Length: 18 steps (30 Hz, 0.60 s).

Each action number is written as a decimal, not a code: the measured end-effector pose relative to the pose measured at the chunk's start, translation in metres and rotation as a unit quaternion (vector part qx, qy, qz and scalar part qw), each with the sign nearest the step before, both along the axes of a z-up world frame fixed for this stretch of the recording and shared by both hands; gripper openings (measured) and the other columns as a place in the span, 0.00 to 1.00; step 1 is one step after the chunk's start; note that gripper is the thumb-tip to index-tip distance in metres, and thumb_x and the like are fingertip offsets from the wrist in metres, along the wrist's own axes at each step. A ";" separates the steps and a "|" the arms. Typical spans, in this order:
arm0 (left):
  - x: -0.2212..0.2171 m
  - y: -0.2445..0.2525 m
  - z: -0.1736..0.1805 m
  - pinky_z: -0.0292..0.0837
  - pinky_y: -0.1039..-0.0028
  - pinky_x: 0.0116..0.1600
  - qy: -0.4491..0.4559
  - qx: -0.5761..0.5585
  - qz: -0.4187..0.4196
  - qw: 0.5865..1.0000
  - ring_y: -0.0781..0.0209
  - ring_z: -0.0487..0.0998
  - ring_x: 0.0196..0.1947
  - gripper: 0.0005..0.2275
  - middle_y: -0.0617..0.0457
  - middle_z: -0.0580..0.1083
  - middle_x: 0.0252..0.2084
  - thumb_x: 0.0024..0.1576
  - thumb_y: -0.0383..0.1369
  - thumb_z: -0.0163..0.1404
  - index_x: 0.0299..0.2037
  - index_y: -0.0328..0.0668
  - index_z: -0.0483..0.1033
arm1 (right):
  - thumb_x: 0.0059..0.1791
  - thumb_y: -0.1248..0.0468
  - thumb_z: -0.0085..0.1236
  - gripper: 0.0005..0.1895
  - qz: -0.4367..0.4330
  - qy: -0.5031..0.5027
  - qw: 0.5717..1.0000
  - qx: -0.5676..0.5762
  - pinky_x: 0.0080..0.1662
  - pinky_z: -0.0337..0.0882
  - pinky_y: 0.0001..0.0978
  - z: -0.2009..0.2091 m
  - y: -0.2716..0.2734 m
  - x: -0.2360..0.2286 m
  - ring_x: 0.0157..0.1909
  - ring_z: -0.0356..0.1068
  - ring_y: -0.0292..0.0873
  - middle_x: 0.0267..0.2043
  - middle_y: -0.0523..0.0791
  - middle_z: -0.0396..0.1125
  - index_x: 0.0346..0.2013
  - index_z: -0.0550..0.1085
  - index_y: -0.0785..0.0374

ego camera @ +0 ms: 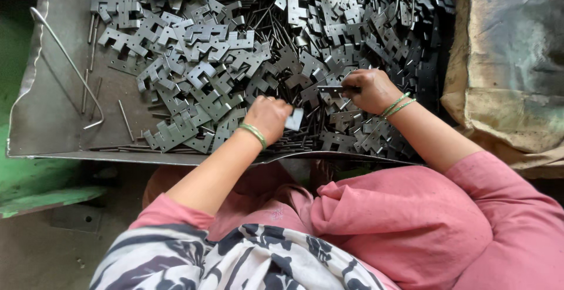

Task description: The person inserts metal rods into small metal brackets and places the assembled units into a large metal tray. The person handles the parts by hand, repeatedly picking up brackets and rods, inserting them, and depositing the finished assemblies.

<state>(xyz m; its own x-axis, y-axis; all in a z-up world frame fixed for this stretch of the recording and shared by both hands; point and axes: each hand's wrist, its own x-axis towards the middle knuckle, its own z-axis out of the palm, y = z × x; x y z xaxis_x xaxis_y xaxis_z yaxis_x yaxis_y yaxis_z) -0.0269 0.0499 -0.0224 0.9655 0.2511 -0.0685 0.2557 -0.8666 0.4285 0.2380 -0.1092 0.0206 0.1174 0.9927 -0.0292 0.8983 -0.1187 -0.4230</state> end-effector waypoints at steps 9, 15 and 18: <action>-0.004 -0.003 -0.038 0.67 0.65 0.53 -0.049 0.212 -0.132 0.967 0.55 0.77 0.45 0.05 0.52 0.76 0.37 0.56 0.31 0.48 0.35 0.47 0.77 | 0.41 0.71 0.67 0.33 -0.105 0.099 0.989 -0.011 0.48 0.76 0.39 -0.039 -0.026 -0.012 0.46 0.78 0.50 0.44 0.54 0.75 0.62 0.73 0.59; -0.015 -0.003 -0.040 0.66 0.65 0.54 -0.075 0.215 -0.151 0.962 0.56 0.76 0.46 0.05 0.54 0.76 0.37 0.55 0.32 0.49 0.35 0.48 0.78 | 0.41 0.70 0.67 0.29 -0.151 0.135 0.978 -0.040 0.49 0.76 0.37 -0.058 -0.035 -0.020 0.47 0.79 0.47 0.46 0.53 0.76 0.58 0.74 0.61; -0.008 -0.007 -0.032 0.66 0.64 0.56 -0.029 0.217 -0.158 0.963 0.58 0.76 0.47 0.05 0.55 0.76 0.38 0.55 0.32 0.48 0.32 0.48 0.79 | 0.42 0.70 0.67 0.27 -0.138 0.123 0.982 -0.035 0.49 0.76 0.36 -0.050 -0.031 -0.023 0.46 0.79 0.47 0.46 0.52 0.77 0.57 0.75 0.61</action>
